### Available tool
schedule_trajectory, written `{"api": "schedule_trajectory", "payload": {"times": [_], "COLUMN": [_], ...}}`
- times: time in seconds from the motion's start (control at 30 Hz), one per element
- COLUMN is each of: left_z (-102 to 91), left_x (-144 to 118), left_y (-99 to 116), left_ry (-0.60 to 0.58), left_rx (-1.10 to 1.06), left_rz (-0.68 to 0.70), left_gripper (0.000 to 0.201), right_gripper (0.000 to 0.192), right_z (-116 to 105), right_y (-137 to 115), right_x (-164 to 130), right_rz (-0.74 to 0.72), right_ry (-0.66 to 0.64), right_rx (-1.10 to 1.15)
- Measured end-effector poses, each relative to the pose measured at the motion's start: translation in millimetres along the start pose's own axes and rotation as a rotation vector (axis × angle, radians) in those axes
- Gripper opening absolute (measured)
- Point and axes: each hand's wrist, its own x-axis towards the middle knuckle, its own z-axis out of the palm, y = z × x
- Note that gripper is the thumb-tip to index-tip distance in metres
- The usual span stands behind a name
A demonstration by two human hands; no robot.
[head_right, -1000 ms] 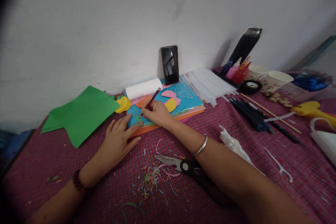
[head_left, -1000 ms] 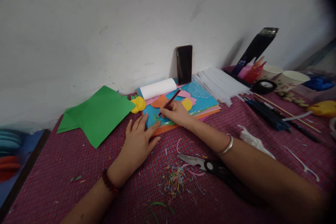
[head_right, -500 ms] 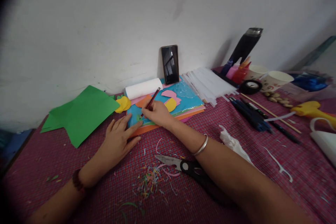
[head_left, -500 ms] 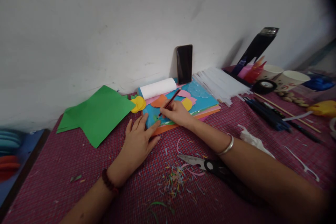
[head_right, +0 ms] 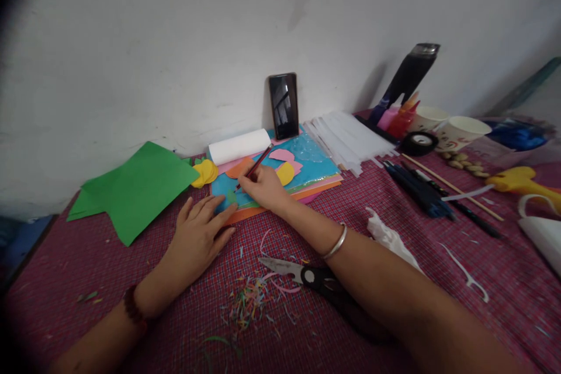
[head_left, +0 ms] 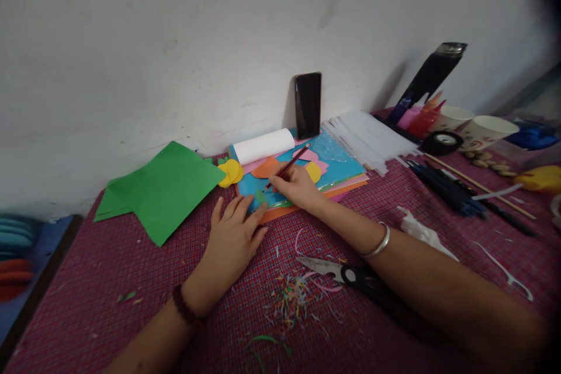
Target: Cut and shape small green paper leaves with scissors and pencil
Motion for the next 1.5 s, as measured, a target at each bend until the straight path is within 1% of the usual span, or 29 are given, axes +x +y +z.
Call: {"api": "schedule_trajectory", "payload": {"times": [0.07, 0.2, 0.3, 0.4, 0.67, 0.87, 0.97, 1.13, 1.3, 1.47, 1.5], "left_z": [0.8, 0.9, 0.2, 0.5, 0.5, -5.1, -7.0, -8.2, -7.3, -6.1, -5.7], "left_x": [0, 1, 1, 0, 1, 2, 2, 3, 3, 3, 3], "left_y": [-1, -1, 0, -1, -4, -4, -3, -1, -1, -2, -2], "left_ry": [0.008, 0.012, 0.011, 0.009, -0.02, -0.04, -0.045, -0.042, -0.042, -0.03, -0.031], "left_rx": [-0.005, -0.005, -0.007, -0.01, -0.022, 0.009, 0.023, 0.039, 0.048, 0.03, 0.03], "left_rz": [0.003, 0.006, 0.001, 0.002, 0.051, 0.126, 0.141, 0.146, 0.151, 0.157, 0.155], "left_gripper": [0.039, 0.039, 0.039, 0.039, 0.041, 0.04, 0.041, 0.039, 0.039, 0.04, 0.041], "right_gripper": [0.009, 0.009, 0.011, 0.01, 0.009, 0.01, 0.011, 0.012, 0.014, 0.011, 0.01], "right_z": [-1, -1, -1, -1, -1, -1, -2, -2, -2, -6, -7], "right_y": [0, 1, 3, 2, -4, -4, -6, -13, -16, -10, -8], "right_x": [0, -1, -2, -2, -2, -1, -2, -3, -4, -4, -3], "right_rz": [0.013, -0.009, -0.03, -0.016, 0.041, 0.023, 0.021, 0.074, 0.098, 0.085, 0.088], "right_ry": [-0.013, -0.079, -0.079, -0.078, -0.095, -0.11, -0.124, -0.116, -0.146, -0.223, -0.22], "right_rx": [0.038, -0.019, -0.059, -0.078, -0.1, -0.105, -0.097, -0.105, -0.078, -0.014, 0.014]}}
